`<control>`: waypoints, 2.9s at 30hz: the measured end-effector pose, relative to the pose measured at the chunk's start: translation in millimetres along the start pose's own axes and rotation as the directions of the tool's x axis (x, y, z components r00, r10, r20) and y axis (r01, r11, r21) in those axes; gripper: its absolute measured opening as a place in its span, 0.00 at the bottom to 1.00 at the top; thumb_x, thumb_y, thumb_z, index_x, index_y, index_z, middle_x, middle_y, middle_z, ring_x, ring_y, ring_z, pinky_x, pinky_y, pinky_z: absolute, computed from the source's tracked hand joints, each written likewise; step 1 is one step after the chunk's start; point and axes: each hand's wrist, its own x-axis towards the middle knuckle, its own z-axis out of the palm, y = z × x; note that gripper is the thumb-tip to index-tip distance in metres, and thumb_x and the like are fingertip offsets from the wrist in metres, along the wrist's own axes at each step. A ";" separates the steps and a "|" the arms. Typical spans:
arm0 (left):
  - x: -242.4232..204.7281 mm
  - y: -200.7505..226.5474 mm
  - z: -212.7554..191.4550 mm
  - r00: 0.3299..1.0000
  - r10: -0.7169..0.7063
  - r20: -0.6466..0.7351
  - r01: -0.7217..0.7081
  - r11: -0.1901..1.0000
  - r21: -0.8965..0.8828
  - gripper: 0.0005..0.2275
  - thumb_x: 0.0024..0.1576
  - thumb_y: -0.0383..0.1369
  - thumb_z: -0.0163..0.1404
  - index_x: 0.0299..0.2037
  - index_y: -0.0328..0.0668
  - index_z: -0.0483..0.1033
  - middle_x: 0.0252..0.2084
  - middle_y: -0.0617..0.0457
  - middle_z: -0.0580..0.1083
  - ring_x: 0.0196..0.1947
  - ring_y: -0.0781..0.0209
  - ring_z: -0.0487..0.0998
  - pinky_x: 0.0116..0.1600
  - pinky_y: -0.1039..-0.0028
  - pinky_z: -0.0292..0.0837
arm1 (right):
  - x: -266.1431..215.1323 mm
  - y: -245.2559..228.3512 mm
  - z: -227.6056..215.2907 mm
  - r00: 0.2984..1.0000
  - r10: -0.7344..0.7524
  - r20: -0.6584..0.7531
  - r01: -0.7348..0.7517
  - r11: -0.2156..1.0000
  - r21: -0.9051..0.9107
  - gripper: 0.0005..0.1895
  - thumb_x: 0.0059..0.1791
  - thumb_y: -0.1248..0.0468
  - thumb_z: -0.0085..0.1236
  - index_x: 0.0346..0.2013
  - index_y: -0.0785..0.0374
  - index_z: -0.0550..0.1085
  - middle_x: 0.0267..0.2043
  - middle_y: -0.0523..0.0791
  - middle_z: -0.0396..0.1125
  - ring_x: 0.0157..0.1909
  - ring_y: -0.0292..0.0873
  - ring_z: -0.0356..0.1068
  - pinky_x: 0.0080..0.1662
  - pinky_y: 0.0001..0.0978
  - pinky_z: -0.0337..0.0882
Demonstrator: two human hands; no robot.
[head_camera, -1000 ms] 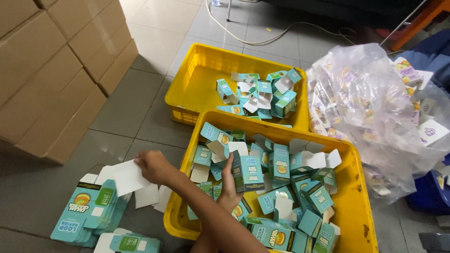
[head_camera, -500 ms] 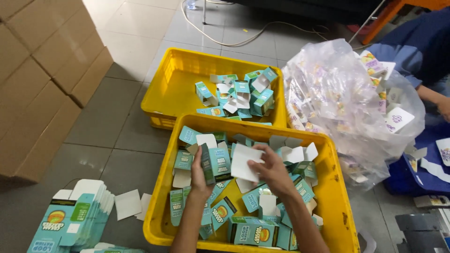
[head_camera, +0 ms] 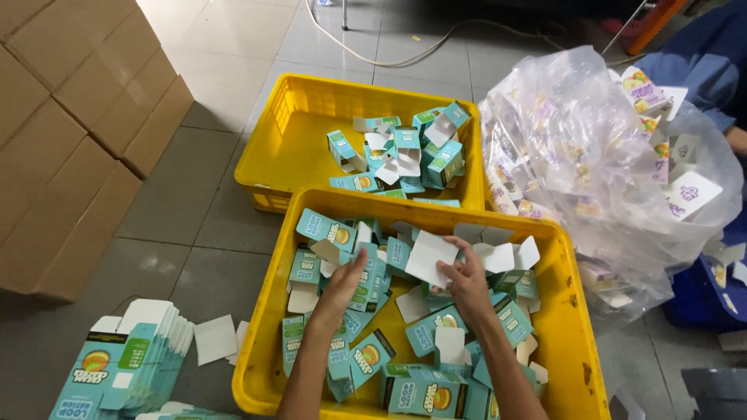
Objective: Folding flat-packed cardboard boxes into their final shape and placing them into a storage bin.
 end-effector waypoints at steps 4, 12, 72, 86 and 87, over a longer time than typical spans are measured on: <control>16.3 -34.1 -1.2 0.971 0.220 -0.093 -0.217 0.975 0.037 0.31 0.51 0.43 0.67 0.63 0.42 0.70 0.52 0.45 0.70 0.57 0.50 0.69 0.61 0.53 0.65 | 2.8 26.5 -2.8 0.999 0.039 0.000 -0.039 0.999 0.026 0.22 0.52 0.71 0.53 0.61 0.59 0.64 0.39 0.58 0.74 0.34 0.51 0.78 0.31 0.39 0.82; 9.4 -36.9 13.6 0.885 0.465 -0.010 -0.465 0.885 -0.030 0.25 0.41 0.27 0.75 0.45 0.40 0.73 0.31 0.53 0.74 0.37 0.63 0.76 0.49 0.65 0.72 | -21.4 11.3 40.0 0.986 0.157 -0.050 -0.137 0.953 0.270 0.23 0.53 0.68 0.55 0.63 0.63 0.67 0.41 0.56 0.74 0.37 0.47 0.79 0.37 0.34 0.81; -5.8 -18.9 -24.9 0.962 0.017 0.273 -0.224 0.620 0.752 0.35 0.45 0.51 0.60 0.61 0.39 0.73 0.57 0.49 0.73 0.53 0.52 0.77 0.57 0.64 0.71 | -64.7 -38.4 60.9 0.933 -0.016 0.359 0.260 0.719 -0.644 0.21 0.36 0.69 0.74 0.43 0.63 0.81 0.34 0.44 0.82 0.32 0.37 0.81 0.38 0.27 0.85; -11.3 -31.0 -25.3 0.696 0.660 0.284 -0.616 0.345 0.708 0.29 0.38 0.39 0.71 0.54 0.49 0.81 0.45 0.54 0.80 0.40 0.58 0.78 0.47 0.66 0.75 | -52.8 -6.5 43.4 0.862 0.237 0.448 -0.028 0.905 -0.424 0.28 0.48 0.72 0.45 0.64 0.67 0.70 0.57 0.50 0.75 0.54 0.46 0.77 0.57 0.41 0.76; -12.9 -28.0 -24.6 0.697 0.657 0.287 -0.614 0.339 0.712 0.29 0.38 0.39 0.71 0.54 0.49 0.81 0.45 0.54 0.80 0.40 0.58 0.78 0.47 0.66 0.75 | -54.2 -6.0 50.0 0.862 0.232 0.450 -0.026 0.909 -0.417 0.28 0.48 0.72 0.45 0.64 0.67 0.70 0.57 0.50 0.75 0.54 0.46 0.77 0.57 0.41 0.76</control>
